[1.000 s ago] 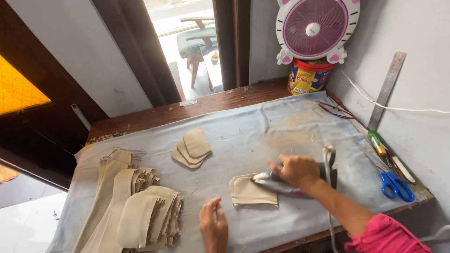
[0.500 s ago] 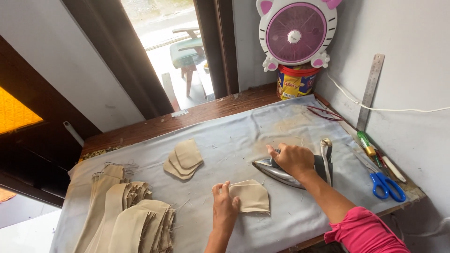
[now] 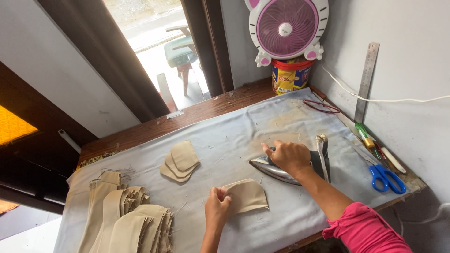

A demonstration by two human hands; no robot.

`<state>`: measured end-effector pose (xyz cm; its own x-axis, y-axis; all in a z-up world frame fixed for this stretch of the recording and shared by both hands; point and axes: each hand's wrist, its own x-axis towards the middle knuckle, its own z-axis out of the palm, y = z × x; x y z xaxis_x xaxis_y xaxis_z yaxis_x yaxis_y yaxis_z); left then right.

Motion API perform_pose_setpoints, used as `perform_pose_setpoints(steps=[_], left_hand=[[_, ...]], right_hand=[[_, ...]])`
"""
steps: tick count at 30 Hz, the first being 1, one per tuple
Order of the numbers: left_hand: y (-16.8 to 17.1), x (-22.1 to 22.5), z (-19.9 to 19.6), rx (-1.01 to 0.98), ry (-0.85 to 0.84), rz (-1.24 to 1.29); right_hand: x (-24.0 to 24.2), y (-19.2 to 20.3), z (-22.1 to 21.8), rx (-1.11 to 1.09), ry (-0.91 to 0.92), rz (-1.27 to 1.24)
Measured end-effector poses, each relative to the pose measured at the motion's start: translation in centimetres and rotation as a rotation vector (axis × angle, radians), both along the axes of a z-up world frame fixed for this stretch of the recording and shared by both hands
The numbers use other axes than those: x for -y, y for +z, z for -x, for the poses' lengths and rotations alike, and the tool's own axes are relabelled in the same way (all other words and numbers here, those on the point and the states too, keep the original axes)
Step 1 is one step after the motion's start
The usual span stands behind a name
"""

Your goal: The person is ironing small fabric pieces on a workbench, stacking them after each piece is pressed.

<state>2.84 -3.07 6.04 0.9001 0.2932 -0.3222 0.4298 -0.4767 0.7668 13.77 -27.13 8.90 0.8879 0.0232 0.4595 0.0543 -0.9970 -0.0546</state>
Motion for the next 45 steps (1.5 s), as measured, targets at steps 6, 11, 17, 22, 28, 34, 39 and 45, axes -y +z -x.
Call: perform_pose_setpoints(steps=[6, 11, 17, 22, 28, 34, 39, 45], left_hand=[[-0.7, -0.3, -0.1, 0.101, 0.121, 0.102], [-2.5, -0.8, -0.9, 0.195, 0.044, 0.009], [-2.7, -2.5, -2.0, 0.114, -0.07, 0.068], [-2.3, -2.8, -2.4, 0.133, -0.09, 0.055], [-0.1, -2.5, 4.0, 0.428, 0.044, -0.007], [-9.5, -4.8, 10.6, 0.752, 0.475, -0.214], [-9.1, -5.2, 12.9, 0.725, 0.506, -0.189], [-18.0, -9.5, 11.4, 1.003, 0.538, -0.359]], right_hand=[[0.0, 0.0, 0.0, -0.021, 0.008, -0.007], [0.0, -0.1, 0.0, -0.009, 0.004, 0.01], [-0.2, -0.2, -0.1, -0.011, -0.016, 0.0], [-0.3, -0.1, -0.1, -0.013, -0.025, 0.009], [-1.3, 5.4, 1.6, -0.333, -0.036, -0.118], [-6.3, 6.8, 4.7, -0.621, 0.151, -0.205], [-12.8, -0.3, 4.9, 0.156, 0.468, 0.014], [-15.3, 0.8, 4.8, 0.152, 0.428, -0.013]])
